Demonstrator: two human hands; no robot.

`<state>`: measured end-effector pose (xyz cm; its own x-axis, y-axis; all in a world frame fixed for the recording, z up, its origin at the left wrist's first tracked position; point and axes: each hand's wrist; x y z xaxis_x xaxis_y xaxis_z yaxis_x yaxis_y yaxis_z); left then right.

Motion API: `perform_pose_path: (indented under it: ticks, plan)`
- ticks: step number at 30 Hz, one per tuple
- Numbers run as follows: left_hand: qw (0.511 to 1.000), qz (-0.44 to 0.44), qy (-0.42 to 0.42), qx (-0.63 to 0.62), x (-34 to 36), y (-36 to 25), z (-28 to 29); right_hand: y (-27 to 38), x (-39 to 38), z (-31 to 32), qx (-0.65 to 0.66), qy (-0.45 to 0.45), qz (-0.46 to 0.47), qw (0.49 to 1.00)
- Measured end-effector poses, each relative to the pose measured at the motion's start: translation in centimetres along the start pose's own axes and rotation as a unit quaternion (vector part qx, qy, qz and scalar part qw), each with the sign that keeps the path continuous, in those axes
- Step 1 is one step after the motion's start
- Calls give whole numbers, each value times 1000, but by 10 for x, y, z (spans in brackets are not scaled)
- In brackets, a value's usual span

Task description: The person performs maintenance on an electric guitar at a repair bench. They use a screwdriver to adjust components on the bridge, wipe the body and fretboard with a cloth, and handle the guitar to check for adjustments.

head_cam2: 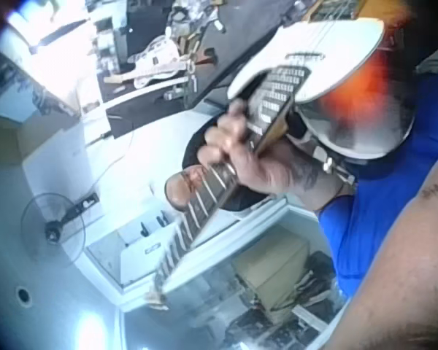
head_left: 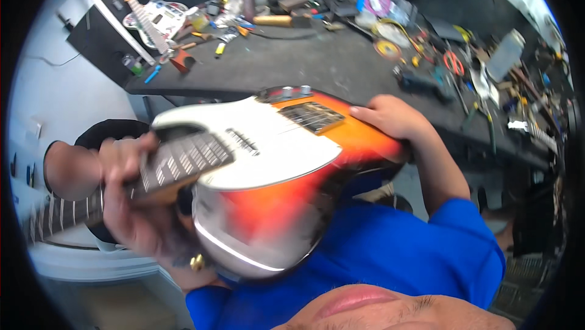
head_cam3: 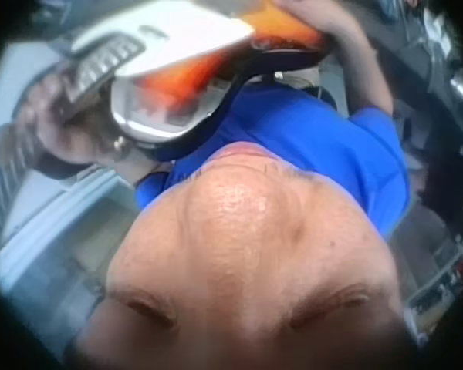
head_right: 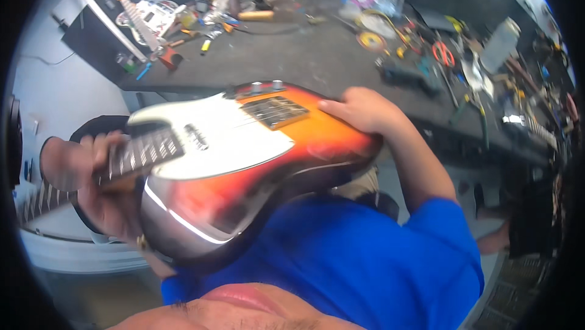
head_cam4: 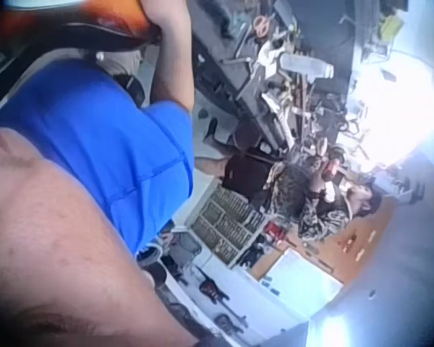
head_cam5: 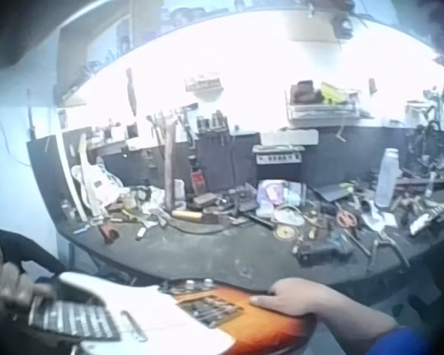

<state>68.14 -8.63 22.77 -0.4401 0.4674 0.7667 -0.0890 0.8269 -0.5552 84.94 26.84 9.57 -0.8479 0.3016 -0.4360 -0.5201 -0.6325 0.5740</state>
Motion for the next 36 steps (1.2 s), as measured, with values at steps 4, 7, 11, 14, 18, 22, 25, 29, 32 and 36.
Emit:
perform_pose_path:
  ticks: [4,7,11,14,18,22,25,29,32,36]
  plan:
    - [998,31,-36,38,-88,-49,-8,25,-26,-13,-86,99,-2,991]
    - [991,50,-120,20,-138,-49,-9,21,-5,-42,-134,185,-16,973]
    - [958,79,-274,25,-204,-32,18,7,31,-86,-200,234,-8,951]
    - [933,88,-350,10,-243,-14,50,3,57,-106,-276,290,48,915]
    - [945,67,-321,-6,-271,-11,54,70,93,-102,-460,346,87,813]
    - [930,115,-349,-2,-265,-1,71,122,123,-146,-247,253,368,860]
    - [968,89,-232,-23,-253,3,93,120,133,-197,154,478,320,804]
    - [975,67,-213,17,-258,-15,112,119,150,-215,212,537,354,735]
    - [965,23,-239,107,-255,-23,122,115,162,-225,293,573,285,711]
    - [963,80,-239,96,-256,-3,118,117,172,-228,318,588,295,683]
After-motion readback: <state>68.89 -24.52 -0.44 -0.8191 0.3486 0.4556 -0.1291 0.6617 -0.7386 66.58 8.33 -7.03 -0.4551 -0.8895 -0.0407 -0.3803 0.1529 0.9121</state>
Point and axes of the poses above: each hand's wrist, its own x-axis towards the middle knuckle, its own z-axis out of the back of the hand, y = z × x, and after that the axes turned 15 degrees about y, right-handed
